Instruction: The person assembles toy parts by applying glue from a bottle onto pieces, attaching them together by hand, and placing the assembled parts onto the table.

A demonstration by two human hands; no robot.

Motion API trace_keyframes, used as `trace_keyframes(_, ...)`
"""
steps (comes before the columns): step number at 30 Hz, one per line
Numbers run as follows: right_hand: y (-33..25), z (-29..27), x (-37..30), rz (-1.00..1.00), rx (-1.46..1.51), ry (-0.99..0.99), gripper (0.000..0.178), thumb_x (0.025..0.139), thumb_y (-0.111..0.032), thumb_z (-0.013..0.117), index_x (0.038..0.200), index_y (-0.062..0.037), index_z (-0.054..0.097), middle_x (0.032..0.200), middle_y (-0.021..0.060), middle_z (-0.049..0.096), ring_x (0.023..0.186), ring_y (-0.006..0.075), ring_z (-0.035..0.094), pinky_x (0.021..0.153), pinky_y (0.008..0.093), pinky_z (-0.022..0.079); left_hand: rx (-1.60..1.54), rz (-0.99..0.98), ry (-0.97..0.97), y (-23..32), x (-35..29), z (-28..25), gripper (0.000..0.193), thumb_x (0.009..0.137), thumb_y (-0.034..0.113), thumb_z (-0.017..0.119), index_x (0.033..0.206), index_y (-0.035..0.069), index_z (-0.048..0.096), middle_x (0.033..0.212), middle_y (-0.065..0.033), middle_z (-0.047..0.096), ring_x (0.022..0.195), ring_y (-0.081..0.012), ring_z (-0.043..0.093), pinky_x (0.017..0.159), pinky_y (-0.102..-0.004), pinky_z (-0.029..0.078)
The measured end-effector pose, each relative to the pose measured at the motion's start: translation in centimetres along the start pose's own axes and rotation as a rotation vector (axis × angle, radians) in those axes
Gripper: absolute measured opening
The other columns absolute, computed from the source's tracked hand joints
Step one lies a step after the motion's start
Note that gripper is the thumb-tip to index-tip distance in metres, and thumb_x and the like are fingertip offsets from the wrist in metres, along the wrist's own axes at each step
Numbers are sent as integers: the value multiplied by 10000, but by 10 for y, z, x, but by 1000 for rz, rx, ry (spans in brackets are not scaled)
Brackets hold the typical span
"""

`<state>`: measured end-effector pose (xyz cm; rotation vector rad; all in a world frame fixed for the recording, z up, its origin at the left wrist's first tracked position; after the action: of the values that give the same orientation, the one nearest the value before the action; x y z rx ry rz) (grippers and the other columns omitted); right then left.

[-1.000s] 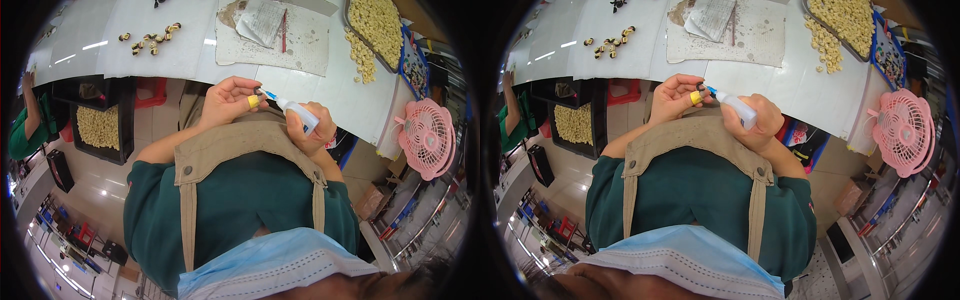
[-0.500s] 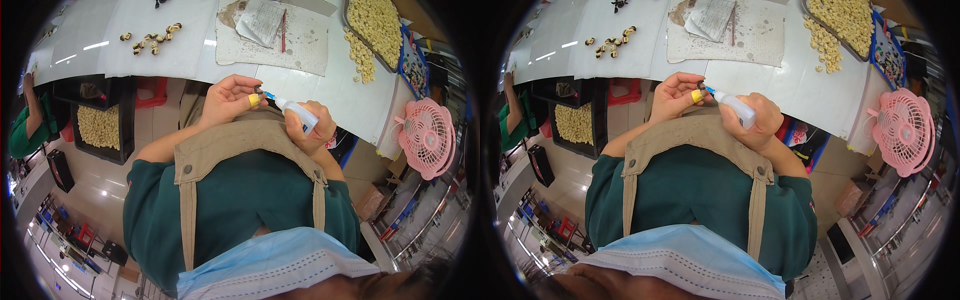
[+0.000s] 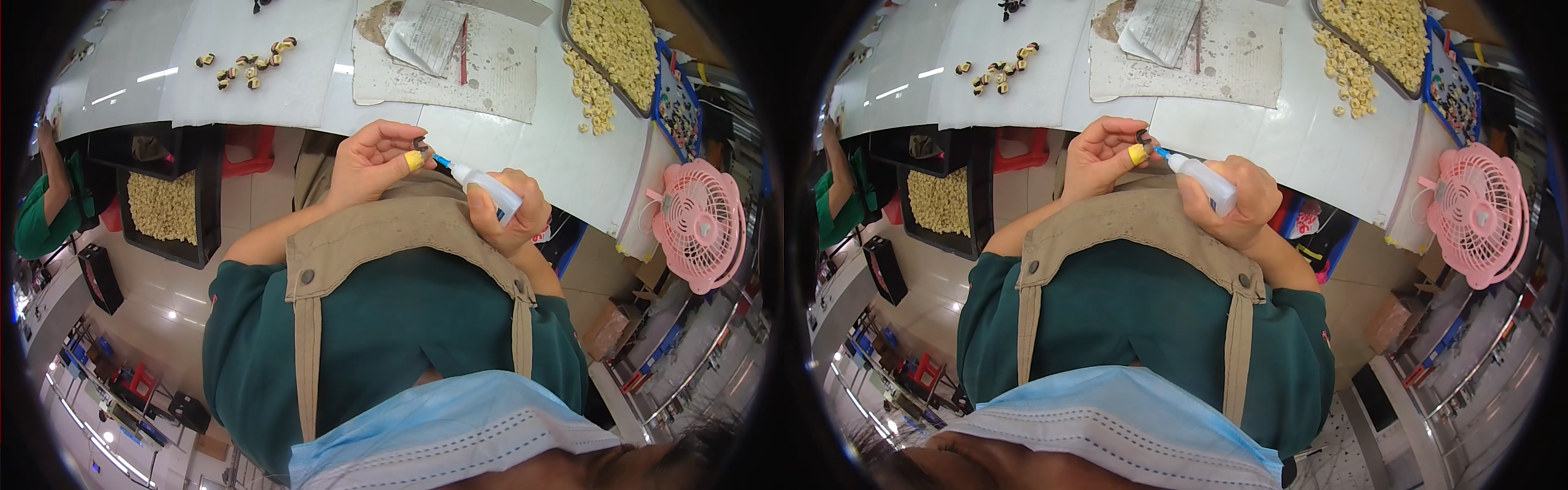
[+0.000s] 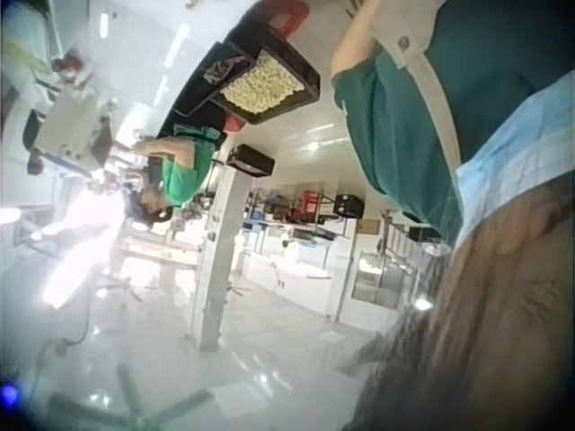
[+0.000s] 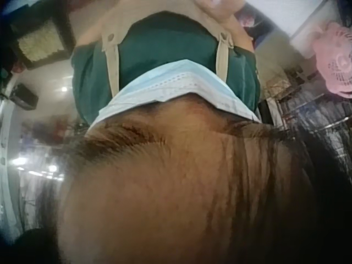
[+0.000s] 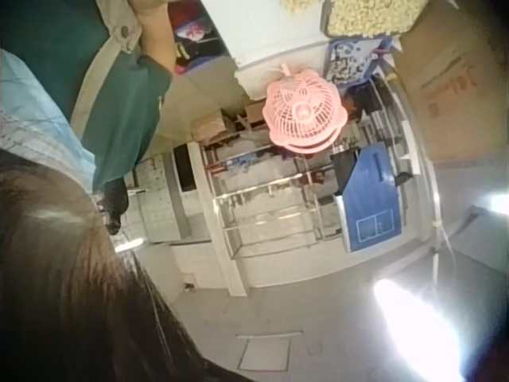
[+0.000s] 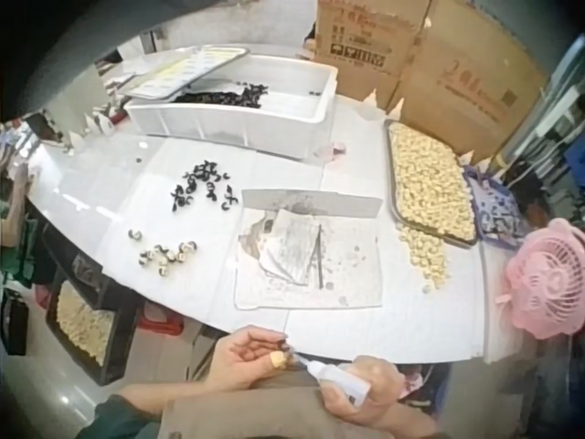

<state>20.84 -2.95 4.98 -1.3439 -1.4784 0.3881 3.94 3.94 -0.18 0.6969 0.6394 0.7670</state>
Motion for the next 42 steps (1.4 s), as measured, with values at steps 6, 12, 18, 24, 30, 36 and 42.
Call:
trace_keyframes(6,1,1,0,-24,-43,-18,236,626,-52,725,762,-31,534,607,71,570,448,148,529,430,238,421,-1,9,-7,-1,0,-1,250,811,-45,569,1057,-39,522,950,-142,621,881,-190,625,791,-285,502)
trace_keyframes(12,1,-1,-1,21,-48,42,227,626,-51,720,757,-30,535,607,72,579,453,146,541,436,238,426,-1,12,-2,0,0,0,255,808,-50,571,1058,-38,523,953,-140,621,883,-191,625,795,-284,502)
trace_keyframes(18,1,0,1,27,-33,27,229,630,-50,719,758,-27,532,611,76,586,458,141,546,438,235,426,13,25,5,-1,1,-1,259,805,-51,578,1058,-39,524,951,-140,622,884,-191,625,796,-283,502)
trace_keyframes(24,6,3,0,54,11,23,232,630,-49,720,757,-25,528,609,72,584,457,135,541,435,233,422,9,35,24,-1,2,-2,259,804,-53,581,1057,-43,522,955,-139,620,886,-193,625,802,-283,502)
trace_keyframes(30,6,6,3,49,9,5,232,632,-46,718,765,-21,529,607,68,578,449,128,523,428,230,407,10,49,18,0,4,-7,260,806,-54,575,1060,-48,519,967,-139,612,890,-195,624,810,-286,502)
trace_keyframes(36,9,5,12,50,-24,98,204,658,-33,698,779,-13,535,608,69,575,476,110,520,448,224,411,1,64,17,-1,5,-11,267,803,-54,576,1064,-43,519,968,-133,610,891,-195,623,801,-285,504)
trace_keyframes(42,67,19,56,434,317,256,227,817,-199,653,878,-17,532,717,-2,563,661,54,495,566,198,406,36,28,45,0,5,-8,267,801,-42,586,1060,-43,521,952,-131,611,868,-191,624,738,-261,504)
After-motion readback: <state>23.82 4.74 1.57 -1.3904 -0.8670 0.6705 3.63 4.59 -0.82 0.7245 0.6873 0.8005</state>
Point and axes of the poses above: each hand's wrist, its own x-axis towards the middle knuckle, its own z-axis out of the palm, y = z × x, the point moved 3 cm from there along x, towards the middle knuckle
